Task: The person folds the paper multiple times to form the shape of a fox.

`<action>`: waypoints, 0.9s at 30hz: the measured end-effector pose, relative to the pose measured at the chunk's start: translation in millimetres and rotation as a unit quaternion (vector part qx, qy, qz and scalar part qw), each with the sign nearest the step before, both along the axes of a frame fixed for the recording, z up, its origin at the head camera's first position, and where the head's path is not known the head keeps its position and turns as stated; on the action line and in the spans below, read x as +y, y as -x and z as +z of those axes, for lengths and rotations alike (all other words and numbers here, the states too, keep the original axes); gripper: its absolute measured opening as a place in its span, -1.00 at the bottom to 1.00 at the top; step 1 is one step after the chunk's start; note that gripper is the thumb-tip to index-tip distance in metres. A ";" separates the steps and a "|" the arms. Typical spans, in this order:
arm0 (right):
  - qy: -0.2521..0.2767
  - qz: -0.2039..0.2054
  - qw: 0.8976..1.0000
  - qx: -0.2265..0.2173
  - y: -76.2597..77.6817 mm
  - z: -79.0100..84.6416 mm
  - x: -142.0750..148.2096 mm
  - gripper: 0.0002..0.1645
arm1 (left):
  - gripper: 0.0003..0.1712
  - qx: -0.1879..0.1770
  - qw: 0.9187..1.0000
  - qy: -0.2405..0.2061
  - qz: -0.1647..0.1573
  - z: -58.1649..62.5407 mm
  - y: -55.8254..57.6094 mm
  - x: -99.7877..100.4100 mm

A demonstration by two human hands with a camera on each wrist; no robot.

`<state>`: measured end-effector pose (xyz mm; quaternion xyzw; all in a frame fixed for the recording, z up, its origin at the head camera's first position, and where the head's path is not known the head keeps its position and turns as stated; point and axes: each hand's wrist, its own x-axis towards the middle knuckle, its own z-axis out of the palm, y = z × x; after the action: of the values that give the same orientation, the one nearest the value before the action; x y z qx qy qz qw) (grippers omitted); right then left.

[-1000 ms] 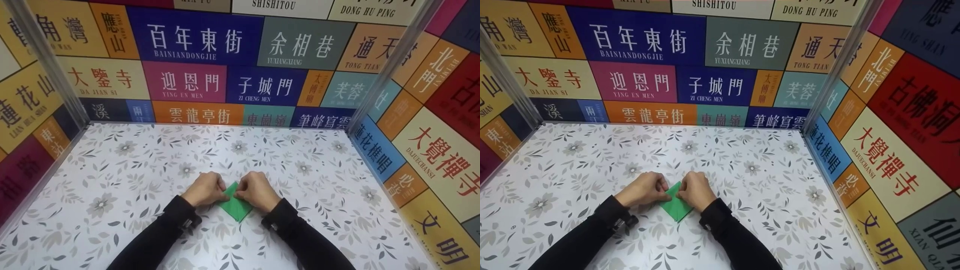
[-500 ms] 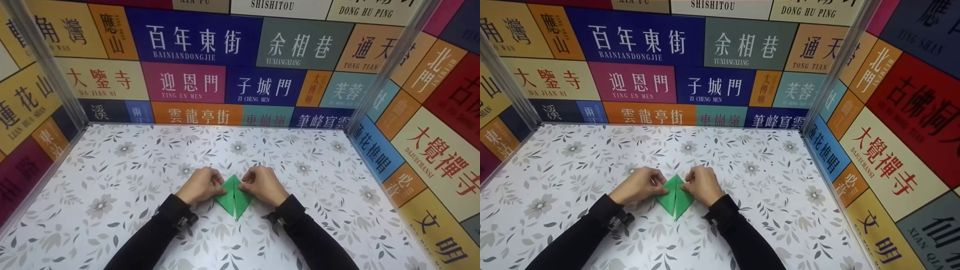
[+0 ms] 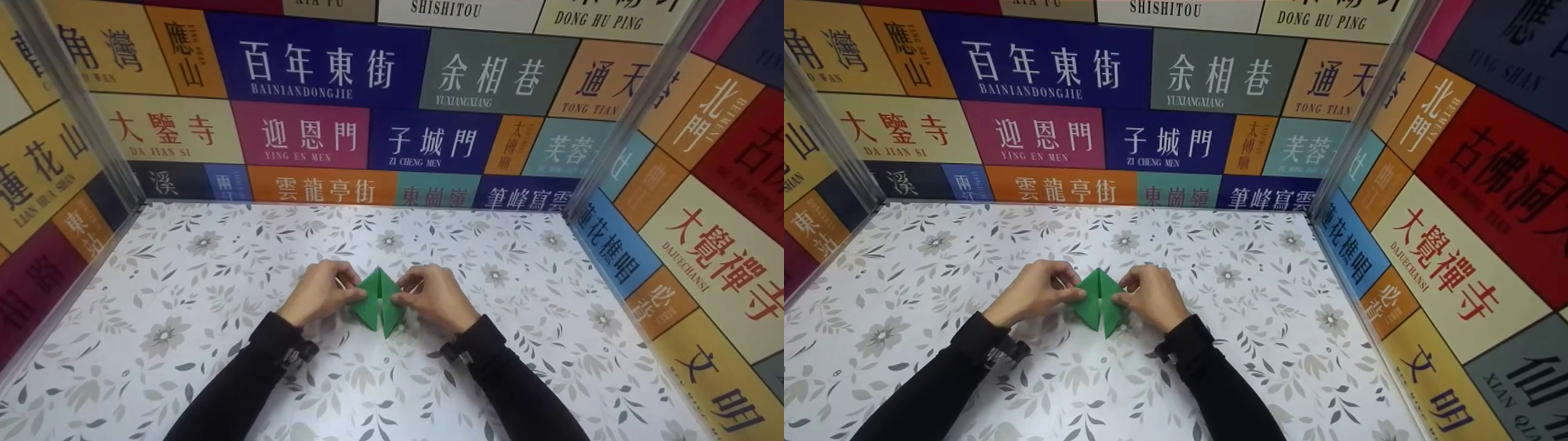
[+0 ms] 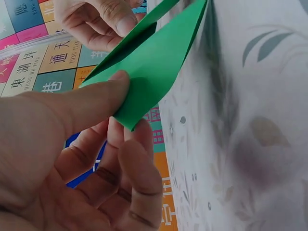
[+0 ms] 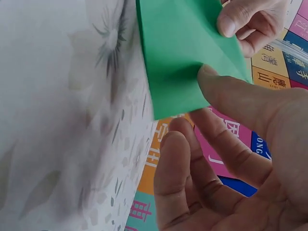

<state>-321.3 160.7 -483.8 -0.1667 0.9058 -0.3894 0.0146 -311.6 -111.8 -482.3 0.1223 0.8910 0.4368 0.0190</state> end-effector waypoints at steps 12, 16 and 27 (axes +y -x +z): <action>0.019 0.019 0.992 0.127 4.2 0.7 1.4 -0.81 | -0.85 0.080 0.996 -0.026 0.037 10.2 0.0 -5.0; 0.027 0.019 0.989 0.147 4.2 2.0 1.8 -0.83 | -0.84 0.104 0.993 -0.032 0.040 12.1 0.2 -4.2; 0.020 0.025 0.984 0.178 5.1 9.3 11.2 -0.77 | -0.81 0.210 0.976 -0.041 0.026 7.9 1.8 -3.4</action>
<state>-326.4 172.0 -474.5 -0.2564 0.8813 -0.3714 -0.1401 -313.4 -115.2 -474.4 0.1890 0.8593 0.4378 -0.1851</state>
